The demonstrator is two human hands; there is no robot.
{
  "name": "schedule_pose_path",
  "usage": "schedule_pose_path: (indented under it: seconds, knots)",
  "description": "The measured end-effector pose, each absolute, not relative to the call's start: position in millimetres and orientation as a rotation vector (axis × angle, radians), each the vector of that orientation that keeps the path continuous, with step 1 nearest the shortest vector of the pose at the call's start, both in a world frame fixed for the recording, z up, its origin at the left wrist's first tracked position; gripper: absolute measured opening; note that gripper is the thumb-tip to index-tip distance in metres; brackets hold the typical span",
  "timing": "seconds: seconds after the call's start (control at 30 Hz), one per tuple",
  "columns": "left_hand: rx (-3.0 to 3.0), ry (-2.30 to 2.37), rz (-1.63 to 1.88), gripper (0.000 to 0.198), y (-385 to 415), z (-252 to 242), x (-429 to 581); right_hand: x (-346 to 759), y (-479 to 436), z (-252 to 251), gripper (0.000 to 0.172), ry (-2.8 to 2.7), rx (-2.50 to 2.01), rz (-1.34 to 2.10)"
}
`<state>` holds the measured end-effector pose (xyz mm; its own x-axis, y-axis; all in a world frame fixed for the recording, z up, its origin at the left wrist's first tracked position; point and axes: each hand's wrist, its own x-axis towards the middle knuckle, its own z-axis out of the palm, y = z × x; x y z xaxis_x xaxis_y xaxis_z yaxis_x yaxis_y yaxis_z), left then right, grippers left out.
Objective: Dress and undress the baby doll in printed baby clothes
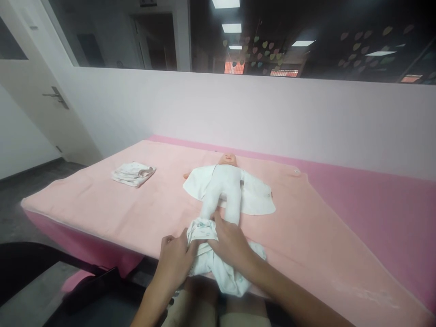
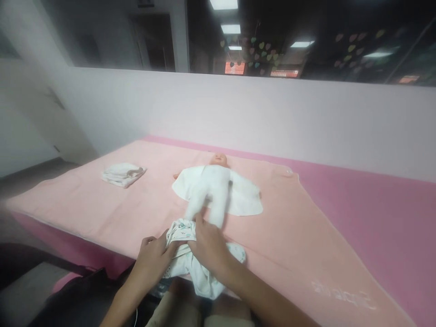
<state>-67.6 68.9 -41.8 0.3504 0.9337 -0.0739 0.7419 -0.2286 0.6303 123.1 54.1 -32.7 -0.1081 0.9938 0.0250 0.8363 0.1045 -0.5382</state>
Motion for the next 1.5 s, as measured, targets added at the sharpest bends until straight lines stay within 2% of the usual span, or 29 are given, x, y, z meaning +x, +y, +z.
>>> schedule_pose_path:
  seconds: [0.13,0.2,0.33,0.47,0.57,0.73,0.83,1.0,1.17,1.27,1.5]
  knots:
    - [1.862,1.350,0.547,0.040,78.9,-55.0,-72.2,126.5,51.1,-33.4,0.067,-1.849,-1.638,0.712]
    - [1.741,1.221,0.672,0.038,85.7,-58.6,-71.4,133.5,55.0,-32.2,0.069,-1.739,-1.500,0.793]
    - [1.665,0.929,0.901,0.036,103.7,-55.0,-65.4,151.3,70.8,-24.5,0.056,-1.706,-1.328,0.818]
    - [1.693,0.900,0.945,0.036,125.9,-40.3,-61.3,169.9,90.6,-10.9,0.050,-1.847,-1.257,0.863]
    - [1.703,0.859,0.826,0.036,141.5,-32.2,-62.4,187.1,103.5,-4.4,0.050,-1.914,-1.246,0.970]
    - [1.751,0.792,0.629,0.039,160.0,-30.7,-75.8,218.2,107.1,-8.3,0.030,-1.893,-1.199,1.014]
    - [1.816,0.743,0.558,0.045,164.8,-23.1,-84.8,230.5,96.5,-14.9,0.032,-1.846,-1.203,1.048]
    - [2.052,0.699,0.479,0.044,169.9,14.7,-61.6,239.5,80.7,-32.8,0.032,-1.696,-1.080,1.215]
    - [2.215,0.444,0.008,0.038,202.0,42.2,9.1,243.3,79.4,-53.0,0.031,-1.468,-0.954,1.326]
    - [1.942,0.249,-0.147,0.038,228.7,36.5,40.6,240.4,78.3,-55.9,0.028,-1.400,-0.900,1.378]
    - [1.611,0.196,-0.134,0.043,247.3,-1.7,45.1,224.3,74.1,-56.8,0.032,-1.339,-0.801,1.426]
